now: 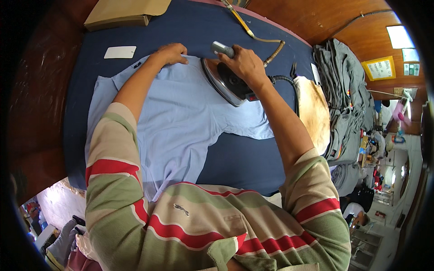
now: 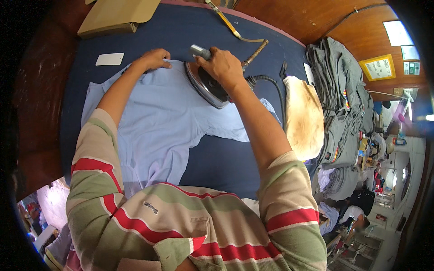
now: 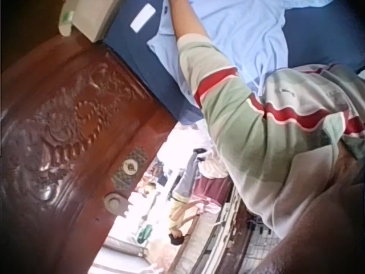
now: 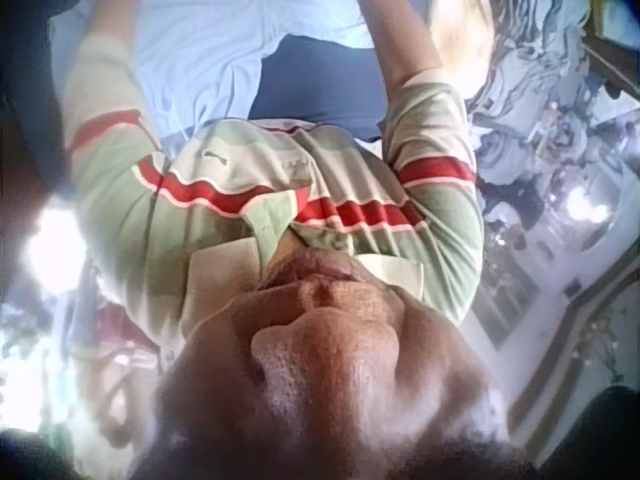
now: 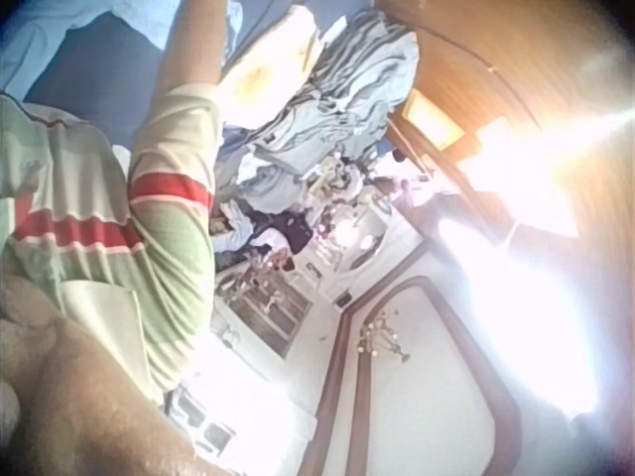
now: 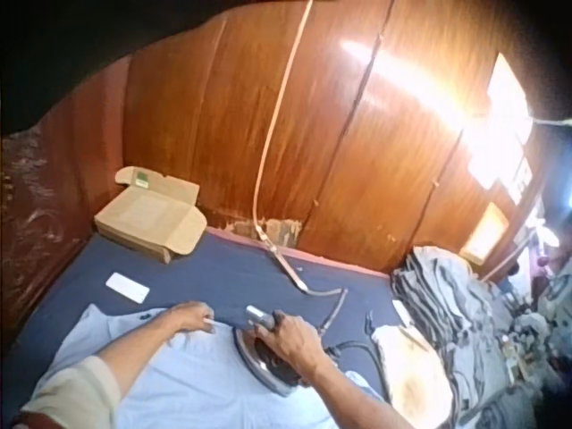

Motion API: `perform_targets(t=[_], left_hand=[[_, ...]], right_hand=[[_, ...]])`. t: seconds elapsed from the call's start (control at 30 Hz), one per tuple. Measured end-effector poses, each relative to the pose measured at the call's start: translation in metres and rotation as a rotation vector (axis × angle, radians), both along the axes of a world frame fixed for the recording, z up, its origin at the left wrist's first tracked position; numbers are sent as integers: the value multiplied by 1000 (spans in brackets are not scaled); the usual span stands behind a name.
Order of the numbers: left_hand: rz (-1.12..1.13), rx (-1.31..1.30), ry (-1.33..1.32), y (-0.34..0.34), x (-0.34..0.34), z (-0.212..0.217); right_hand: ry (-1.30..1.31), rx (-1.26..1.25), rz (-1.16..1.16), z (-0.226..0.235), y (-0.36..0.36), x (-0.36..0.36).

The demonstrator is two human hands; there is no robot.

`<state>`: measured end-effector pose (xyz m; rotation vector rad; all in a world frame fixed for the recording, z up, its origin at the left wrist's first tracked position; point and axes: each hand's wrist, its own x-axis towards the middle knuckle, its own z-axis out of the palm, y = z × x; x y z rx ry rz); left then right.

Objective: The person irons a blue button-down shirt on a work table, smoothing the fabric and pressing different sections of the garment using an iron.

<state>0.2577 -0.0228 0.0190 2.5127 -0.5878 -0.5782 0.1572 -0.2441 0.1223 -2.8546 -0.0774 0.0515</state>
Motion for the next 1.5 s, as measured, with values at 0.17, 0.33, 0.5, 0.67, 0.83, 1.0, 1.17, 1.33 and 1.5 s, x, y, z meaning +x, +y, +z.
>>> perform_targets(t=[0.17, 0.33, 0.5, 0.67, 0.83, 1.0, 1.17, 1.33, 1.5], left_hand=[[-13, -34, 4, -1, -3, 0], [22, 7, -22, -1, -9, 12], [237, 124, -887, -18, -63, -7], [392, 4, -695, -27, -136, -33], [390, -56, -702, -20, -134, -35], [414, -108, -708, -24, -135, -35], [456, -161, -687, -17, -136, -37], [460, -135, -752, -21, -138, -38], [433, -146, -753, -24, -138, -37]], right_hand=[[24, 11, 67, 3, 1, -23], [15, -23, -5, 3, 15, -5], [-27, 11, -54, 0, 16, -6], [48, 99, -54, -3, 5, -6], [163, 200, 96, -1, -11, -57], [180, 118, 66, 8, 0, -61], [132, 101, 67, 2, 6, -45], [117, 165, -6, -2, 8, -45], [-16, 219, -99, -26, 5, 23]])
